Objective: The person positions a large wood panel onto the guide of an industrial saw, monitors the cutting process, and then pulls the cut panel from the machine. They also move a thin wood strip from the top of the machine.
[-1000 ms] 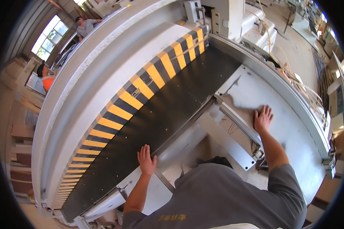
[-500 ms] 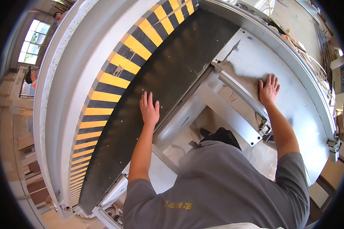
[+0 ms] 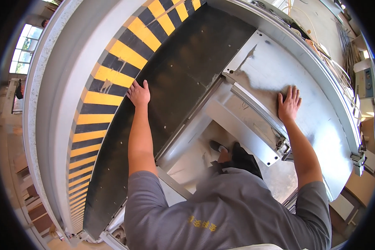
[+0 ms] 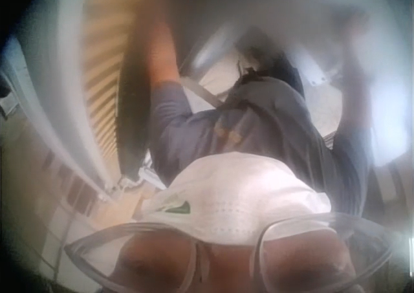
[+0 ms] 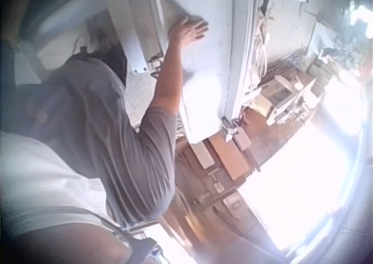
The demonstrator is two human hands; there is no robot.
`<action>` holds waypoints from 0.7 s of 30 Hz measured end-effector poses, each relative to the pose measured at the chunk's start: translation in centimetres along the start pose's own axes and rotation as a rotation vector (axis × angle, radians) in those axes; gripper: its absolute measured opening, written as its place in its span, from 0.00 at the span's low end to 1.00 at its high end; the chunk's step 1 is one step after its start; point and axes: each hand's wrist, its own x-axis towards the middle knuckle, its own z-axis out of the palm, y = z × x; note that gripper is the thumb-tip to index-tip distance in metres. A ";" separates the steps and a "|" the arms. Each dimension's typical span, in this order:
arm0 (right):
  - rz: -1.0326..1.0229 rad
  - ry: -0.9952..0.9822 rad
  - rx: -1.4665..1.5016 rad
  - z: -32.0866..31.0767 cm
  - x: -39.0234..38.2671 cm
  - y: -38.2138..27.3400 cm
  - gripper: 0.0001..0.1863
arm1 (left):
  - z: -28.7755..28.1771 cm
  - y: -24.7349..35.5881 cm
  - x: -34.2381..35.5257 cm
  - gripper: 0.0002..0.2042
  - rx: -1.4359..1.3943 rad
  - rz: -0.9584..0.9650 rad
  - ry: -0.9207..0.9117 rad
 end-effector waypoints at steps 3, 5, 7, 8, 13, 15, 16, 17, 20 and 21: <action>-0.028 0.012 0.023 0.4 0.5 -1.0 0.39 | -0.6 -2.2 -3.5 0.36 0.000 0.081 0.168; -0.017 0.013 0.036 0.5 0.3 -0.6 0.38 | -0.7 -2.3 -8.1 0.35 0.003 0.145 0.190; -0.009 0.000 0.082 0.4 0.1 0.4 0.38 | -1.7 -2.2 -14.3 0.28 -0.141 0.235 0.227; -0.019 0.001 0.117 1.0 0.0 0.8 0.38 | -2.4 -2.5 -18.0 0.24 -0.206 0.223 0.189; -0.325 0.168 0.374 1.8 -1.1 1.1 0.40 | -5.0 -6.9 -37.3 0.17 -0.344 0.277 0.051; -0.419 0.188 0.358 0.9 -1.5 1.6 0.39 | -7.1 -6.6 -43.8 0.16 -0.428 0.234 -0.038; -0.448 0.180 0.351 0.9 -1.5 1.5 0.37 | -8.0 -6.7 -46.4 0.17 -0.489 0.153 -0.084; -0.478 0.164 0.356 0.5 -1.6 1.7 0.36 | -8.8 -6.2 -48.4 0.18 -0.560 0.071 -0.138; -0.633 0.017 0.322 1.0 -1.4 3.1 0.27 | -13.3 -6.3 -50.9 0.17 -0.550 0.099 -0.034; -0.668 -0.025 0.459 1.5 -1.2 3.5 0.26 | -15.3 -6.5 -50.8 0.17 -0.502 0.109 0.004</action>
